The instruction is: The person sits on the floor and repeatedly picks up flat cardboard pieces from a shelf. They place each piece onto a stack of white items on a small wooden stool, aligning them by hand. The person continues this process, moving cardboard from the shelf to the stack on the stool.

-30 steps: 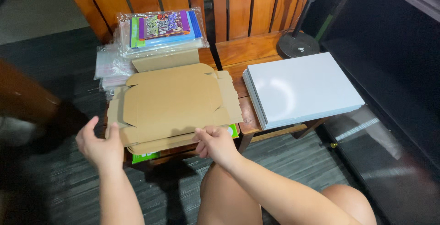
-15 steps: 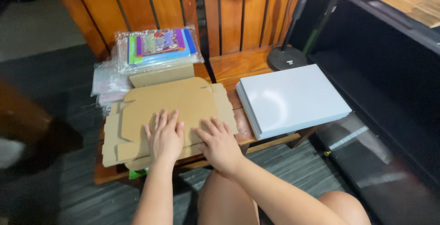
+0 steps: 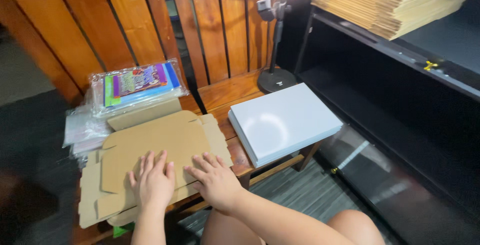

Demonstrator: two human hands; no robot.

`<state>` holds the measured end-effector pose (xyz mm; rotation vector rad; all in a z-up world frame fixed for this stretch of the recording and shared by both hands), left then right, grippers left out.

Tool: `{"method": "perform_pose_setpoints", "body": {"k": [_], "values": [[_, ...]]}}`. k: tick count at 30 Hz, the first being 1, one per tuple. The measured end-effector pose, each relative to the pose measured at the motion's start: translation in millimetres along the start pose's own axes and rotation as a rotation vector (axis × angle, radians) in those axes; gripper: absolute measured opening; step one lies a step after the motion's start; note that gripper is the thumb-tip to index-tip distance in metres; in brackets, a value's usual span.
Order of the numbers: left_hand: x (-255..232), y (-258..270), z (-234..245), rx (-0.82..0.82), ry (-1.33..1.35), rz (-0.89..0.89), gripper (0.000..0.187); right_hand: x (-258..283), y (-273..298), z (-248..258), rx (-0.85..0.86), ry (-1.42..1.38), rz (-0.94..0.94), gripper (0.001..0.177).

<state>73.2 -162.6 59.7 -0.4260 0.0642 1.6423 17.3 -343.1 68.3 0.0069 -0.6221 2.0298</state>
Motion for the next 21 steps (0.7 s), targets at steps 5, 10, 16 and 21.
{"method": "perform_pose_setpoints", "body": {"k": [5, 10, 16, 21], "values": [[1.9, -1.8, -6.4, -0.024, 0.008, -0.006, 0.054, -9.8, 1.4, 5.5, -0.057, -0.049, 0.034, 0.044], [6.6, -5.8, -15.8, -0.084, -0.001, 0.002, 0.053, -21.5, 6.0, 44.1, -0.011, -0.23, 0.04, 0.031], [3.5, -23.7, -31.5, -0.126, 0.004, 0.033, 0.051, -64.1, 28.2, 97.4, 0.1, -0.532, -0.367, 0.034], [-110.6, -16.7, 31.2, 0.024, 0.528, 0.145, 0.036, -169.8, 49.3, 147.4, -0.306, -0.766, -0.684, 0.019]]}}
Point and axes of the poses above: each hand's wrist, its own y-axis away from the middle knuckle, its own z-axis out of the back of the hand, x = y × z, the point moved 5 cm from there along -y, towards the middle knuckle, and after that the axes turned 3 degrees about -x, right-handed, at the moved point
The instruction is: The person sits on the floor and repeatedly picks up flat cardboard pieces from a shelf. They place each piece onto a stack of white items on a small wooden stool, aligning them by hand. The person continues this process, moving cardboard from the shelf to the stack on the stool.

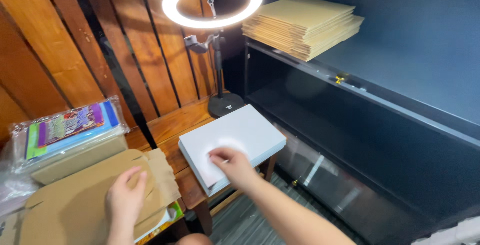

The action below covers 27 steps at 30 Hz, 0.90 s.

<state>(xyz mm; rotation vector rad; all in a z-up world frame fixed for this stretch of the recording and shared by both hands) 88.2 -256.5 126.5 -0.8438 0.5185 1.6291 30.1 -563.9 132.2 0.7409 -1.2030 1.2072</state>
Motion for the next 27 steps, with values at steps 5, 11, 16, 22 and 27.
{"method": "perform_pose_setpoints", "body": {"k": [5, 11, 16, 22, 27], "values": [[-112.1, -23.0, -78.0, 0.188, 0.456, -0.089, 0.024, 3.4, -48.7, 136.1, -0.377, -0.157, -0.014, 0.019], [-237.8, -54.6, -175.9, 0.546, 0.884, -0.058, 0.032, 15.7, -91.9, 254.6, -0.642, -0.537, -0.095, 0.029], [-310.5, -65.3, -228.5, 0.682, 0.97, 0.023, 0.038, 26.1, -125.6, 299.3, -0.677, -0.83, -0.244, 0.06], [-392.9, -63.5, -265.0, 0.825, 1.016, 0.031, 0.049, 49.0, -165.4, 304.3, -0.55, -0.919, -0.274, 0.095], [-443.4, -64.7, -298.3, 0.936, 1.119, 0.025, 0.068, 44.1, -195.7, 312.1, -0.553, -0.917, -0.299, 0.108]]}}
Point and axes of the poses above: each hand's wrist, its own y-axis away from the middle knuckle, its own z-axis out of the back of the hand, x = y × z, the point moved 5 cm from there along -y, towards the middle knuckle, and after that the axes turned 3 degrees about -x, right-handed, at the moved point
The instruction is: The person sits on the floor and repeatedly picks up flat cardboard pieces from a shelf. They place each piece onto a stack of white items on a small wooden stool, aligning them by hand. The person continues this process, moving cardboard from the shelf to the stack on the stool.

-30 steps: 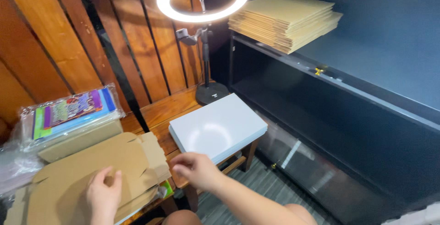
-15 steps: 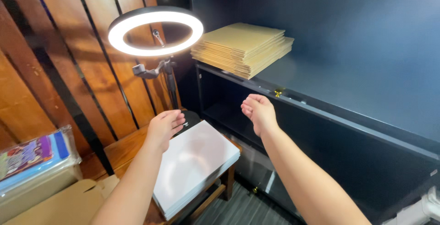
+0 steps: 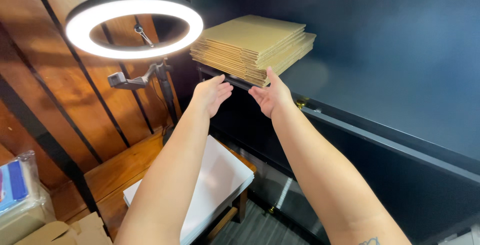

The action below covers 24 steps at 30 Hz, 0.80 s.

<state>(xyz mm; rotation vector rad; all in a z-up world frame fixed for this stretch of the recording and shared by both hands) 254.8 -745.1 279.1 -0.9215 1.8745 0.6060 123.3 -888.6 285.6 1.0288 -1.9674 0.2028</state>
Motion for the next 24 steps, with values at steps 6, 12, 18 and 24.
{"method": "perform_pose_setpoints", "body": {"k": [6, 12, 18, 24], "values": [[-3.3, -13.7, -34.5, 0.098, 0.067, -0.054, 0.08, 0.4, -14.5, -6.2, -0.048, -0.06, 0.02, 0.104], [-1.5, -10.6, -30.4, 0.078, 0.09, -0.08, 0.076, 10.2, 11.5, -22.8, -0.054, -0.095, 0.061, 0.107], [-11.7, 2.3, -33.4, 0.076, 0.08, -0.114, 0.081, -2.0, -36.4, -6.3, -0.146, -0.125, 0.116, 0.089], [-8.0, 11.0, -35.6, 0.102, 0.057, -0.117, 0.085, 1.5, 21.5, 3.1, -0.209, -0.126, 0.2, 0.078]]}}
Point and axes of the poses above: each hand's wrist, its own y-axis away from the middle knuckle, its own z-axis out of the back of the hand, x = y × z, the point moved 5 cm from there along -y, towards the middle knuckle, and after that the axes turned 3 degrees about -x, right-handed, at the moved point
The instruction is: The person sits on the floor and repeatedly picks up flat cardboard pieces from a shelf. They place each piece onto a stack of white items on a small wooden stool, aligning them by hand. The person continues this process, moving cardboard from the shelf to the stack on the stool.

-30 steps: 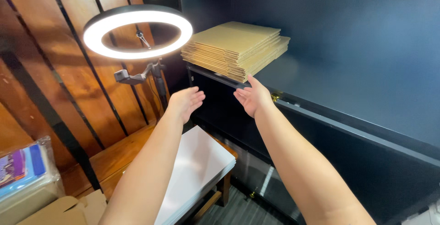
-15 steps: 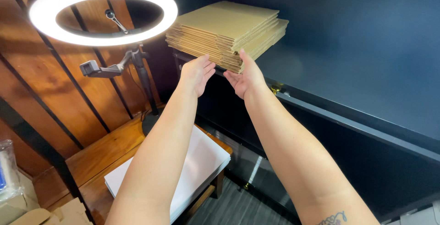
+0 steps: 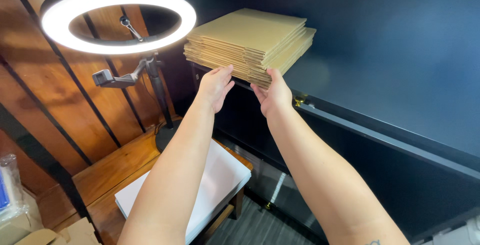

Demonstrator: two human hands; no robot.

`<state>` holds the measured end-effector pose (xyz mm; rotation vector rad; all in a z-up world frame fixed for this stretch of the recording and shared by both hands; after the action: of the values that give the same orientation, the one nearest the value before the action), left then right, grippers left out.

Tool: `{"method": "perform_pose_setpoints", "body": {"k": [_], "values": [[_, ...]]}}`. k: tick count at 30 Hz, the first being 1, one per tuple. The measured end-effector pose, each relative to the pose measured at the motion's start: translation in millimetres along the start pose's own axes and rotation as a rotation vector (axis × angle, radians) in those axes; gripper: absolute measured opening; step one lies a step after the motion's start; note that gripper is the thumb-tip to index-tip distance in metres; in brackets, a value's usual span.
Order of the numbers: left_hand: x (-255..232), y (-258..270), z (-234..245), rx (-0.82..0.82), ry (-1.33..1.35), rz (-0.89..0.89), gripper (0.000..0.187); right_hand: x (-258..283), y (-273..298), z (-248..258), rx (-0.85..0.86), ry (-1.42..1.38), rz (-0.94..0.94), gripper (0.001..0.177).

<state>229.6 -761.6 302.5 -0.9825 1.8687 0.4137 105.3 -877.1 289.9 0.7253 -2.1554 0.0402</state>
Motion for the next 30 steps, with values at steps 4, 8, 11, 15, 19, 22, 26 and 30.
{"method": "perform_pose_setpoints", "body": {"k": [4, 8, 11, 15, 19, 22, 26, 30], "values": [[13.5, 18.3, -14.0, -0.011, 0.004, -0.004, 0.089, 12.5, 25.7, 21.7, -0.031, -0.026, -0.001, 0.076], [1.6, 90.4, -52.2, 0.045, -0.048, 0.015, 0.091, 34.6, 56.3, 58.7, -0.048, -0.007, 0.034, 0.078], [-3.3, 140.5, -80.8, 0.114, -0.08, 0.027, 0.092, 55.6, 80.8, 90.2, -0.016, 0.022, 0.042, 0.072], [0.8, 188.3, -111.6, 0.193, -0.103, 0.056, 0.093, 87.0, 122.5, 129.0, -0.021, 0.062, 0.044, 0.069], [22.8, 207.5, -133.0, 0.257, -0.089, 0.062, 0.096, 109.7, 133.3, 166.3, -0.011, 0.082, 0.043, 0.071], [50.7, 205.8, -141.7, 0.303, -0.099, 0.102, 0.1, 126.8, 137.5, 193.4, -0.046, 0.091, 0.053, 0.07], [82.4, 205.7, -157.0, 0.382, -0.203, 0.139, 0.098, 148.9, 147.8, 222.1, -0.078, 0.1, 0.077, 0.066], [95.1, 214.8, -177.8, 0.442, -0.267, 0.166, 0.099, 168.5, 148.7, 248.2, -0.102, 0.096, 0.085, 0.065]]}}
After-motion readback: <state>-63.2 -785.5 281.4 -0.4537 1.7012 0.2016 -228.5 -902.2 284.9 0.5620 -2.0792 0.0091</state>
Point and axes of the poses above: each hand's wrist, its own y-axis away from the middle knuckle, its own z-axis out of the back of the hand, x = y × z, the point moved 5 cm from there along -y, towards the middle knuckle, and after that the axes turned 3 degrees about -x, right-handed, at the moved point
